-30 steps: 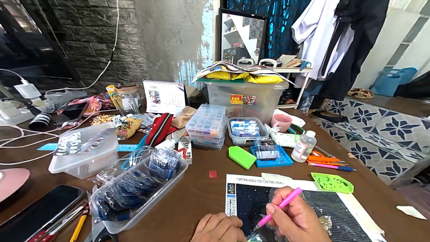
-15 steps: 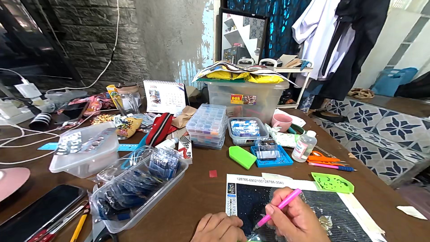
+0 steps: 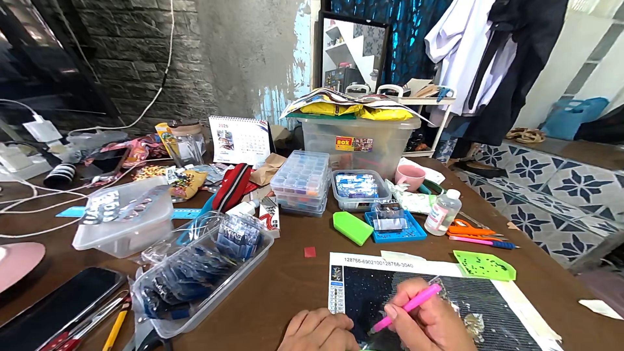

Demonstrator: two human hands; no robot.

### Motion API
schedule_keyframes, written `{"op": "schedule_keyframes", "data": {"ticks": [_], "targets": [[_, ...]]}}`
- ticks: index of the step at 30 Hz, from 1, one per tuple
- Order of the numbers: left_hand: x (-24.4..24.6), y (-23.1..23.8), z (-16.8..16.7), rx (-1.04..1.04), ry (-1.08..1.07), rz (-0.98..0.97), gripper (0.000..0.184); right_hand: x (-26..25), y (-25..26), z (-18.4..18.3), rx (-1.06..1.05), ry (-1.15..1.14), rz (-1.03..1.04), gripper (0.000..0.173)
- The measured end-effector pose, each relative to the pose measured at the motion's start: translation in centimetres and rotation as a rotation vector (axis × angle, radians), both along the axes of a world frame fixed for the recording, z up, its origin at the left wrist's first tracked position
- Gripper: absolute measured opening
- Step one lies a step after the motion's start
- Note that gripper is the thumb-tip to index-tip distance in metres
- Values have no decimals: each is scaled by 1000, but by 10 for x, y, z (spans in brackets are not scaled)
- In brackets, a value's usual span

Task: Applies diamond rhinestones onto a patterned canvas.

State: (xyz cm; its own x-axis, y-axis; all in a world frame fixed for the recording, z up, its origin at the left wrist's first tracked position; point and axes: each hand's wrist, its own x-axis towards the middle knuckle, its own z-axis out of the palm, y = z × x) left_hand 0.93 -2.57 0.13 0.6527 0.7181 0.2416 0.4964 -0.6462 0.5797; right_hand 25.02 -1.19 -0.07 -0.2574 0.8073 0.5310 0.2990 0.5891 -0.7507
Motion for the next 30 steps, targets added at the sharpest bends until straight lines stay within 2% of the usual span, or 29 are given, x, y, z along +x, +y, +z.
{"op": "schedule_keyframes", "data": {"ticks": [3, 5, 7, 9, 11, 15, 30], "targets": [[0, 0, 0, 0, -3, 1, 46, 0, -2, 0, 175, -110, 20, 13], [0, 0, 0, 4, -3, 1, 45, -1, -3, 1, 321, -197, 65, 10], [0, 0, -1, 6, -1, -1, 45, -2, -4, 2, 382, -231, 81, 7], [0, 0, 0, 0, 1, -6, 45, -2, -4, 0, 295, -190, 31, 10], [0, 0, 1, -1, -1, -7, 45, -2, -4, 0, 103, -63, -42, 13], [0, 0, 0, 1, -2, -5, 45, -1, 0, 3, -109, 99, -78, 7], [0, 0, 0, 1, 4, -6, 46, -2, 0, 1, -59, 29, -30, 8]]}}
